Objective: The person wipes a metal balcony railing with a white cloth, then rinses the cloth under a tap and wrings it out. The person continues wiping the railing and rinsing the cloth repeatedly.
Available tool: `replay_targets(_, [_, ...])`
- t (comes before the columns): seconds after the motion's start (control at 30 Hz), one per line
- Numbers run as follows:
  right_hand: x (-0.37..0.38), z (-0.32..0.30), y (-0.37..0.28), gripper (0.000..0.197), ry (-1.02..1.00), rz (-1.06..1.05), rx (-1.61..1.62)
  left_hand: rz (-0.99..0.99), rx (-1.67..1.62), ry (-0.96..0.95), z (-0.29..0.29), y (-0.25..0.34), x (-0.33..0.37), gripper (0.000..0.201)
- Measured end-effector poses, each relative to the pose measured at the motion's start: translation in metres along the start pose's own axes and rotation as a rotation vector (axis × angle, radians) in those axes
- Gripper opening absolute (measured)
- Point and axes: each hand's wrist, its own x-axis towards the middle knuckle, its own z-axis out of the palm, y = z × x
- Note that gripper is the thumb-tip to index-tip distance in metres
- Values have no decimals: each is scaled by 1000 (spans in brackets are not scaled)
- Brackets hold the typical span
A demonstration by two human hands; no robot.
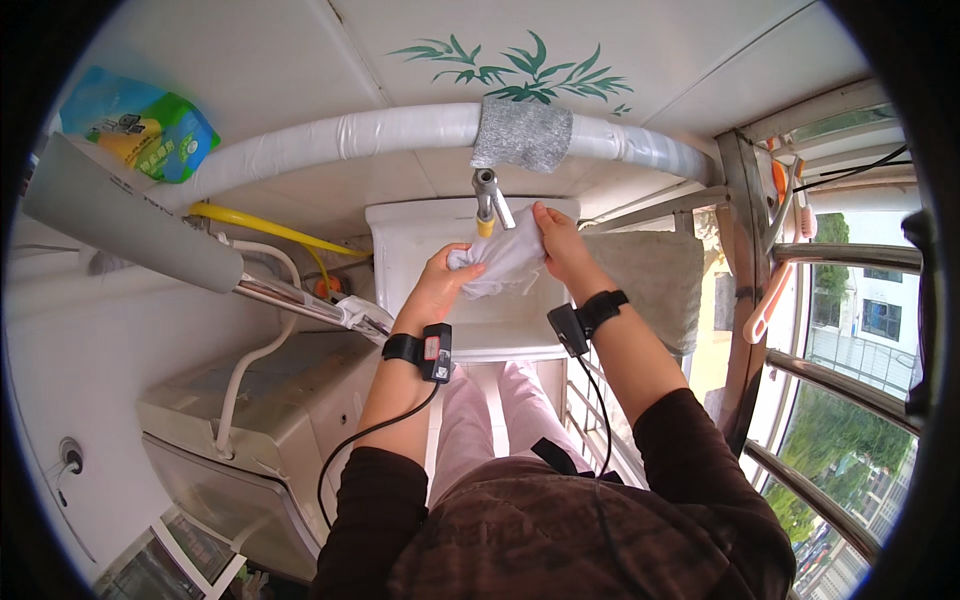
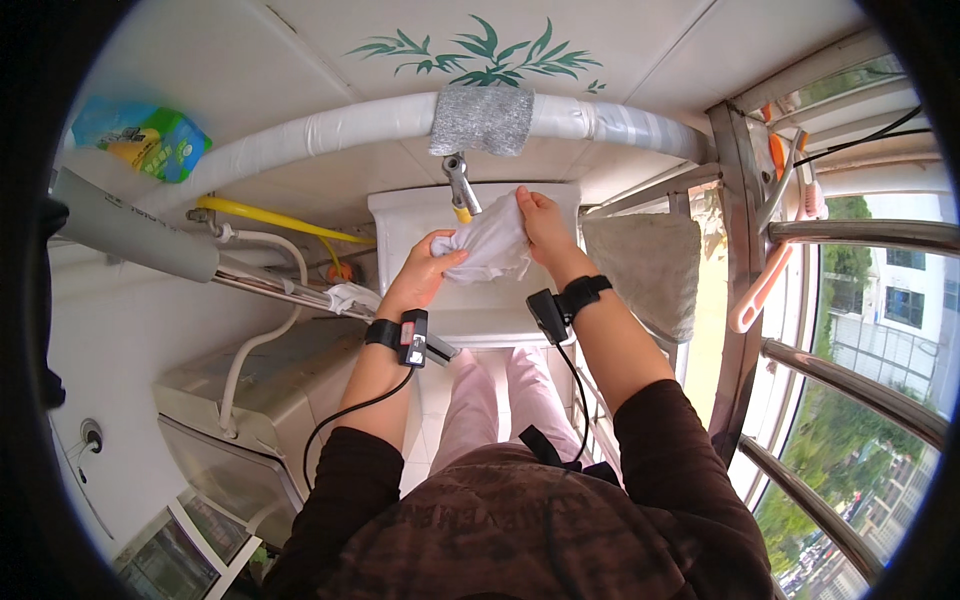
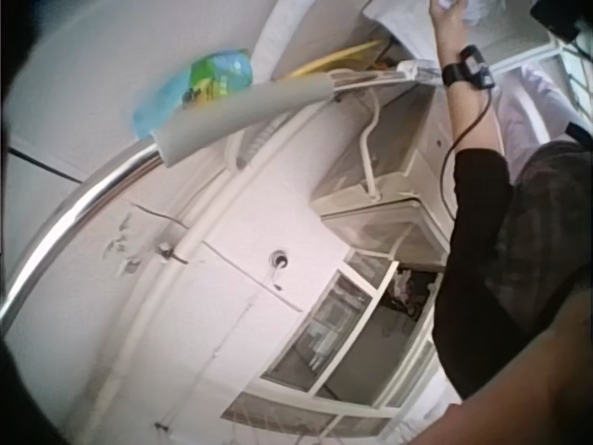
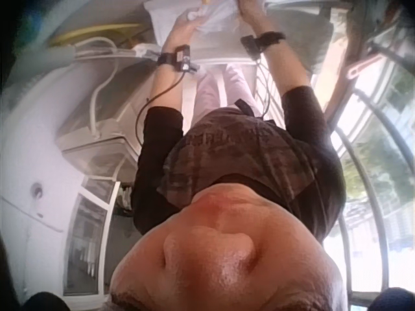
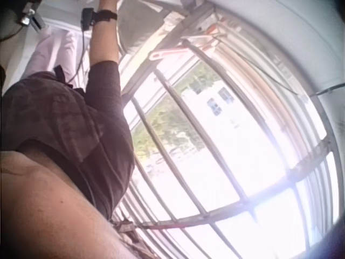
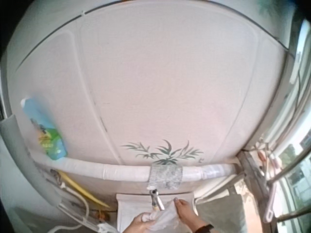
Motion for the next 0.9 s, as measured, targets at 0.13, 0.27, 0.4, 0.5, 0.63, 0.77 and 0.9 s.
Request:
replay_targets(0.13, [-17, -5, -7, 32, -150, -14, 123, -85, 123, -40, -11, 12, -8, 40])
replay_targets(0.27, [-24, -11, -12, 27, -141, -60, 98, -41, 108, -25, -17, 15, -12, 41])
replay_targets(0.4, [-23, -15, -15, 24, -153, -136, 72, 104, 270, -62, -19, 6, -9, 40])
replay_targets(0.5, [-23, -12, -18, 24, -110, -128, -32, 155, 618, 99, -19, -2, -2, 35])
replay_targets(0.63, [-32, -9, -23, 25, -157, -159, 101, 226, 724, 291, -22, -12, 2, 33])
replay_targets(0.77, [-51, -8, -33, 25, -184, -143, 168, 341, 852, 427, -27, -26, 2, 28])
replay_targets(0.9, [-72, -12, -46, 25, -209, -124, 259, 383, 776, 558, -42, -37, -3, 24])
